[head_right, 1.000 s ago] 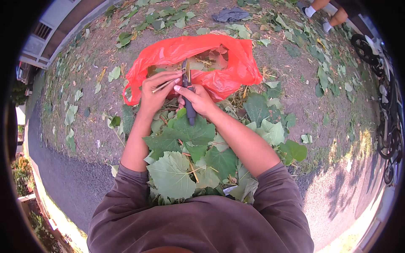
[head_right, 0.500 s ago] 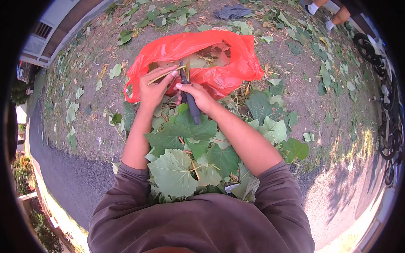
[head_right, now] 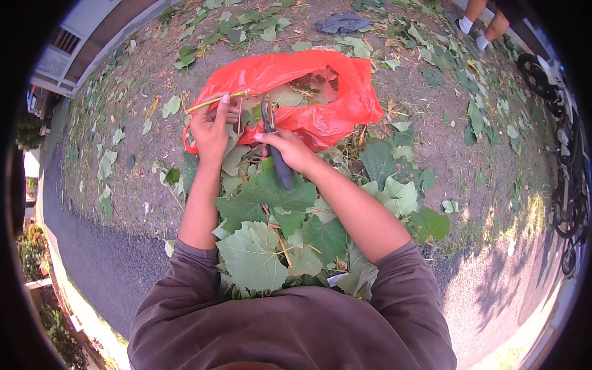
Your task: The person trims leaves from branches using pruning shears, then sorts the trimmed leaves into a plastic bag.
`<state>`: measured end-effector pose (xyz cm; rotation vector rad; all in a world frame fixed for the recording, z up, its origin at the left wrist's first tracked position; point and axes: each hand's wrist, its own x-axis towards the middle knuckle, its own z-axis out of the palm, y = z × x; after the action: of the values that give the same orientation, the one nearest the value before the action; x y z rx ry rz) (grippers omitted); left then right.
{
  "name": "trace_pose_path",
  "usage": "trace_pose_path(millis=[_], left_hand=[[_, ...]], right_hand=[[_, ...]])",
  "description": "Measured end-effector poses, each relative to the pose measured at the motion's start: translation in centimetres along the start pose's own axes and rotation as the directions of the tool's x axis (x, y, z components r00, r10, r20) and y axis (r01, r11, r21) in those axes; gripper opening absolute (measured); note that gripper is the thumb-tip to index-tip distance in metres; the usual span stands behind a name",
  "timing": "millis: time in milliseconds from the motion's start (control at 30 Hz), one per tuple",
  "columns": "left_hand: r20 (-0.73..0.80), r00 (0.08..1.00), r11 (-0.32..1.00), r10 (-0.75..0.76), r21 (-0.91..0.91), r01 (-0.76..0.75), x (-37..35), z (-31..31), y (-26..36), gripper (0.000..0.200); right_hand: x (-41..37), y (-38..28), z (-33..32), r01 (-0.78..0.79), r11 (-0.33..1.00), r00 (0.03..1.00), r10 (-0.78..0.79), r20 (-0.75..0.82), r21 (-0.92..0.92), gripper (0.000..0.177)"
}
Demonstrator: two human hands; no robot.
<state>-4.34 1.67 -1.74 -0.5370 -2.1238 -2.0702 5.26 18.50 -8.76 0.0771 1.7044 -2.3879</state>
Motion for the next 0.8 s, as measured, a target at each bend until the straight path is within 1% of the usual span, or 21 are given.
trace_pose_path(millis=[33, 100, 133, 200, 233, 267, 333, 533, 600, 667, 733, 800], left_hand=[[-0.003, 1.000, 1.000, 0.002, -0.001, -0.002, -0.1, 0.0, -0.3, 0.020], [0.102, 0.986, 0.991, -0.134, -0.017, 0.136, -0.3, 0.2, -0.6, 0.022], [0.099, 0.986, 0.990, -0.136, -0.015, 0.138, -0.5, 0.2, -0.7, 0.022], [0.204, 0.964, 0.986, -0.167, 0.054, 0.160, -0.5, 0.5, -0.9, 0.023], [0.218, 0.960, 0.984, -0.174, 0.060, 0.165, -0.5, 0.5, -1.1, 0.025], [0.220, 0.959, 0.984, -0.178, 0.059, 0.169, -0.5, 0.5, -1.2, 0.025], [0.273, 0.927, 0.966, -0.255, 0.111, 0.234, -0.2, 0.2, -1.3, 0.026], [0.310, 0.897, 0.950, -0.313, 0.091, 0.300, 0.2, -0.2, -1.7, 0.024], [0.300, 0.899, 0.948, -0.319, 0.092, 0.305, 0.2, -0.2, -1.9, 0.024], [0.282, 0.910, 0.952, -0.304, 0.054, 0.301, 0.2, -0.2, -1.9, 0.024], [0.286, 0.909, 0.952, -0.304, 0.067, 0.298, 0.0, 0.0, -1.7, 0.024], [0.291, 0.907, 0.953, -0.304, 0.081, 0.293, 0.0, 0.0, -1.4, 0.024]], right_hand=[[-0.2, -0.1, 0.1, 0.001, 1.000, 1.000, -0.001, 0.002, -0.003, 0.043], [-0.4, -0.5, 0.3, 0.024, 0.986, 1.000, -0.027, -0.011, -0.164, 0.044], [-0.5, -0.5, 0.3, 0.022, 0.986, 1.000, -0.024, -0.008, -0.163, 0.044], [-0.4, -0.6, 0.1, -0.015, 0.996, 1.000, 0.017, 0.026, -0.088, 0.046], [-0.3, -0.4, -0.1, -0.018, 0.996, 1.000, 0.020, 0.024, -0.089, 0.046], [-0.2, -0.1, -0.3, -0.032, 0.998, 0.999, 0.033, 0.027, -0.052, 0.046], [0.2, -0.1, -0.6, -0.049, 0.999, 0.998, 0.050, 0.034, -0.015, 0.046], [0.2, 0.5, -0.8, -0.055, 0.998, 0.996, 0.055, 0.063, -0.009, 0.045], [0.2, 0.3, -0.9, -0.044, 0.999, 0.996, 0.044, 0.074, -0.004, 0.045], [0.0, 0.1, -0.7, -0.038, 0.999, 0.997, 0.036, 0.073, 0.027, 0.044], [-0.2, -0.4, -0.6, -0.039, 0.998, 0.995, 0.043, 0.092, -0.044, 0.044], [-0.1, -0.4, -0.7, -0.033, 0.999, 0.995, 0.037, 0.092, -0.040, 0.044]])
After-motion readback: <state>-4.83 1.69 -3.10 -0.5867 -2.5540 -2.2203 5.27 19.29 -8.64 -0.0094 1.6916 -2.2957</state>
